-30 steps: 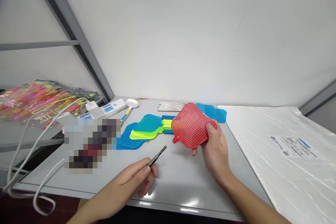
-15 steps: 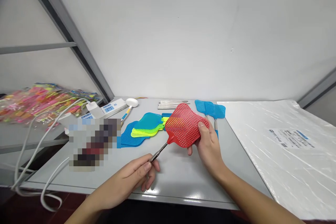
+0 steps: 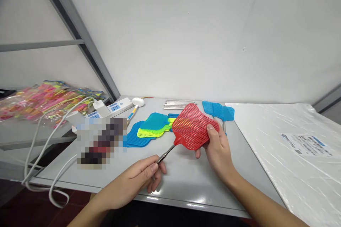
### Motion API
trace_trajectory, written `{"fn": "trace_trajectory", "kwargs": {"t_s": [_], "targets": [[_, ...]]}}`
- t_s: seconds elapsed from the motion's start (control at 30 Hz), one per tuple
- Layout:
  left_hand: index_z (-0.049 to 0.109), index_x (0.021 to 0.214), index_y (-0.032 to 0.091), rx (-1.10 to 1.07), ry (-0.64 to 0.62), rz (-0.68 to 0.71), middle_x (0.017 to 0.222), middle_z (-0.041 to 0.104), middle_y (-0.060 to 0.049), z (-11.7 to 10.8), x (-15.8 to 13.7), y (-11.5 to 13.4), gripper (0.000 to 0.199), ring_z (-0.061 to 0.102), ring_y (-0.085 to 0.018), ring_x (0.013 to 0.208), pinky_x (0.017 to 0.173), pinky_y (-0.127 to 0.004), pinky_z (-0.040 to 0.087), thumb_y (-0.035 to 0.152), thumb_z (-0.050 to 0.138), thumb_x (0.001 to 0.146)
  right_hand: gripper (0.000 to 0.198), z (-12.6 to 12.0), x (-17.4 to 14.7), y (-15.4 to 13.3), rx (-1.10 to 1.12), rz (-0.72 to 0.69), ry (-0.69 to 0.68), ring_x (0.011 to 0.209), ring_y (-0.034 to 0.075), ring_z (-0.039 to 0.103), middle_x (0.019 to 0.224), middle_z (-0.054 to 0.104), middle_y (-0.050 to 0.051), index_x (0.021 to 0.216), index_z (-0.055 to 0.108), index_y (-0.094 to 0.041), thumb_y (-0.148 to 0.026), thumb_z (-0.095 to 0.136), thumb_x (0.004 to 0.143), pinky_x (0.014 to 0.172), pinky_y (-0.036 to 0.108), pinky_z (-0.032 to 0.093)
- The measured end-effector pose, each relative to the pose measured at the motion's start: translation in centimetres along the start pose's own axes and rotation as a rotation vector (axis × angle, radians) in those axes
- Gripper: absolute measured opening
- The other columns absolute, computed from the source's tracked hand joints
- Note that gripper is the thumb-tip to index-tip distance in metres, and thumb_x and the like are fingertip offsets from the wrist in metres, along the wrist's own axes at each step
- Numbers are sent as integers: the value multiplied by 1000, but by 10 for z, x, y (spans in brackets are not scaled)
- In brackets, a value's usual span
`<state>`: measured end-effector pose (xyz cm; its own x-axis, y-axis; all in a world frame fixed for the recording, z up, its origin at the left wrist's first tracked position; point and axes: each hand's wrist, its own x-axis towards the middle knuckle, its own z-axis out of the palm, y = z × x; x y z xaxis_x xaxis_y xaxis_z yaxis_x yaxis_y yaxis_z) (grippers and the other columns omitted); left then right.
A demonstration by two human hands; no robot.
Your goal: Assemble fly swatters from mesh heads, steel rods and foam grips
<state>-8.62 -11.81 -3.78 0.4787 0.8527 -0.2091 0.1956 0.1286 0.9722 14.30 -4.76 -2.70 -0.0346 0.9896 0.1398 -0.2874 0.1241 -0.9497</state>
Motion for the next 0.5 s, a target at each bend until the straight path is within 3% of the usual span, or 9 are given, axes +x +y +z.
{"fn": "trace_trajectory", "kwargs": {"t_s": [0.5], "targets": [[55,100,17,7,1,-4,75,56,0,0,-1,2,42,48,-12,65,64,-25,39,51,31,98,18,-3,0,1,-23,-3,0,39,12,52,60,53,-7,96,46,-24,-42,44,95,40,27,39]]}}
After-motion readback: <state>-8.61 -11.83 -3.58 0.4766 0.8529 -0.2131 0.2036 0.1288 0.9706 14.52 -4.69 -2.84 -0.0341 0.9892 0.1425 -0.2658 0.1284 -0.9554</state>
